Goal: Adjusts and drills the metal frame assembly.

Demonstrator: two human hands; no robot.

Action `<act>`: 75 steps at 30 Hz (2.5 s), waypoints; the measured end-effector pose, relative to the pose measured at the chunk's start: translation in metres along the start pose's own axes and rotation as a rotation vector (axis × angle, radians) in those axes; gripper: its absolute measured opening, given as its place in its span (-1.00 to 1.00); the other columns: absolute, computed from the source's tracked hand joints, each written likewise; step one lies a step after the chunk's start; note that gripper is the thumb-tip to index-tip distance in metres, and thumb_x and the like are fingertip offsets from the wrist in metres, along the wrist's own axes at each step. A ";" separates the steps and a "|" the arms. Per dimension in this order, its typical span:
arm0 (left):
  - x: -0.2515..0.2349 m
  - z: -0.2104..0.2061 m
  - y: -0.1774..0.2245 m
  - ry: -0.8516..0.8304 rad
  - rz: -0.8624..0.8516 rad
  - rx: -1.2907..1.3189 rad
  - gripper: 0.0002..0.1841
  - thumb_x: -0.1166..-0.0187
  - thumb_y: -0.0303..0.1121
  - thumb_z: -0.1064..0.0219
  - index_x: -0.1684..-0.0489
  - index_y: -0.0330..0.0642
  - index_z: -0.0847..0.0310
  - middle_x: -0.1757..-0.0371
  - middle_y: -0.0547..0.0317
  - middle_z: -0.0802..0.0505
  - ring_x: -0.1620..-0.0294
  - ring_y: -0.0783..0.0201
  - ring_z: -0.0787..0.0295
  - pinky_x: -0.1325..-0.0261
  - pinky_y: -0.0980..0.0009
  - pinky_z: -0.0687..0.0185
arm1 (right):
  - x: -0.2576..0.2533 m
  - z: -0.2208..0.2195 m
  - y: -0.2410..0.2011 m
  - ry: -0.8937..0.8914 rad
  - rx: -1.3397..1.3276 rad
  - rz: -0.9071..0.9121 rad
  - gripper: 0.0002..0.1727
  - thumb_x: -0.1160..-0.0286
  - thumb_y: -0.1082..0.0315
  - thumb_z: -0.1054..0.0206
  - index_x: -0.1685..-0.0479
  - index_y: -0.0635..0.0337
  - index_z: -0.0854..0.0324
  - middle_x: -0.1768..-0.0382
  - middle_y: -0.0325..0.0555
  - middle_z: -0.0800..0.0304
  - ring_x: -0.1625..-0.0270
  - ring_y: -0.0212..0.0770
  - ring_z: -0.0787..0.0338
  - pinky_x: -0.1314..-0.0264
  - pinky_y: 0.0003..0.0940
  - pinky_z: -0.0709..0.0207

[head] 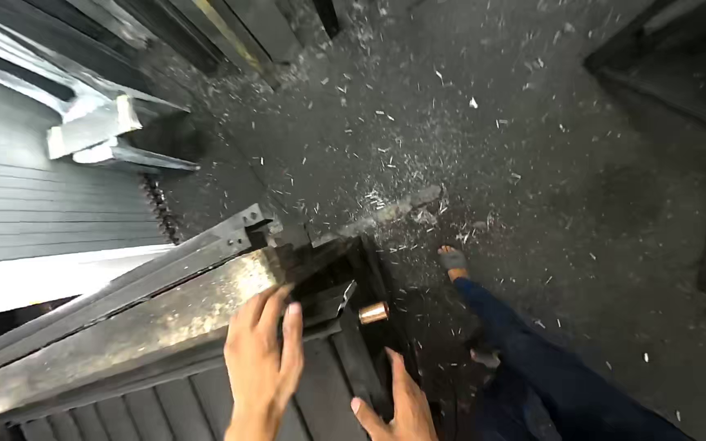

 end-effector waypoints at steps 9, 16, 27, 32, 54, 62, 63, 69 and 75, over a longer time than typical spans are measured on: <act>-0.055 -0.069 0.003 -0.475 -0.178 0.214 -0.34 -0.83 0.02 0.26 0.49 0.02 -0.78 0.61 0.46 -0.74 0.49 0.57 -0.69 0.37 0.41 -0.59 | -0.012 0.014 -0.005 0.054 -0.130 0.035 -0.14 -0.15 0.01 -0.69 -0.43 0.42 -0.61 -0.17 0.16 -0.88 -0.12 0.00 -0.93 -0.18 0.02 -0.78; -0.054 -0.070 0.004 -0.490 -0.185 0.242 -0.32 -0.86 0.07 0.27 0.42 -0.01 -0.80 0.55 0.40 -0.81 0.45 0.63 -0.71 0.38 0.52 -0.58 | -0.021 0.015 -0.006 0.022 -0.153 0.048 -0.22 -0.14 0.09 -0.68 -0.38 0.40 -0.64 -0.08 0.15 -0.91 -0.04 -0.03 -0.94 -0.10 -0.04 -0.80; -0.052 -0.075 0.006 -0.527 -0.204 0.228 -0.32 -0.86 0.07 0.29 0.47 0.02 -0.76 0.60 0.45 -0.71 0.54 0.58 -0.62 0.51 0.48 -0.47 | -0.024 0.021 -0.014 0.079 -0.130 0.080 -0.23 -0.13 0.10 -0.64 -0.33 0.49 -0.66 -0.07 0.22 -0.91 -0.08 -0.07 -0.94 -0.22 -0.21 -0.75; -0.058 -0.074 0.006 -0.519 -0.228 0.239 -0.32 -0.86 0.07 0.28 0.48 0.04 -0.77 0.59 0.44 -0.72 0.52 0.56 -0.63 0.46 0.44 -0.49 | -0.027 0.020 -0.015 0.093 -0.133 0.098 -0.24 -0.16 0.13 -0.64 -0.34 0.49 -0.65 -0.09 0.23 -0.89 -0.11 -0.06 -0.92 -0.28 -0.19 -0.73; -0.157 -0.124 0.005 -0.856 0.385 0.546 -0.38 -0.87 -0.03 0.39 -0.56 -0.13 -0.50 -0.35 0.10 -0.83 -0.33 0.14 -0.79 -0.47 0.12 -0.63 | -0.028 0.015 -0.015 0.021 -0.123 0.034 -0.15 0.00 0.22 -0.70 -0.47 0.35 -0.60 -0.17 0.08 -0.89 0.00 0.00 -0.95 0.02 0.06 -0.81; -0.080 -0.186 0.001 -0.860 0.791 0.771 -0.36 -0.91 -0.01 0.40 -0.53 -0.24 -0.48 -0.10 -0.19 -0.87 0.00 -0.10 -0.92 -0.18 -0.02 -0.82 | -0.030 0.027 -0.014 0.045 -0.157 0.071 -0.16 0.14 0.25 -0.72 -0.37 0.41 -0.66 -0.07 0.10 -0.92 0.11 -0.02 -0.96 0.14 0.00 -0.83; -0.092 -0.174 -0.006 -0.800 0.707 0.704 -0.37 -0.90 -0.05 0.38 -0.40 -0.29 -0.56 0.00 -0.14 -0.90 0.07 -0.03 -0.93 -0.13 0.03 -0.85 | -0.031 0.026 -0.014 0.046 -0.162 0.072 -0.16 0.14 0.25 -0.72 -0.37 0.40 -0.66 -0.08 0.09 -0.92 0.10 -0.03 -0.96 0.14 0.00 -0.83; -0.060 -0.092 -0.019 -0.771 0.123 0.378 -0.37 -0.82 0.21 0.25 0.06 0.16 -0.83 0.16 0.46 -0.92 0.02 0.49 -0.85 -0.17 0.34 -0.77 | -0.031 0.025 -0.013 0.019 -0.161 0.069 -0.16 0.10 0.25 -0.69 -0.39 0.41 -0.63 -0.12 0.12 -0.90 0.01 -0.02 -0.95 0.03 0.00 -0.82; -0.060 -0.086 0.003 -0.726 -0.219 0.389 -0.30 -0.86 0.16 0.32 0.37 0.03 -0.74 0.55 0.48 -0.73 0.43 0.68 -0.66 0.32 0.59 -0.54 | -0.034 0.026 -0.015 0.016 -0.180 0.100 -0.20 0.06 0.26 -0.68 -0.35 0.47 -0.63 -0.04 0.18 -0.91 0.01 -0.05 -0.94 -0.04 -0.09 -0.80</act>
Point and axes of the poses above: each hand's wrist, its own x-axis away from the middle knuckle, its own z-axis out of the back of the hand, y = z × x, the point moved 10 cm from there along -x, towards the middle knuckle
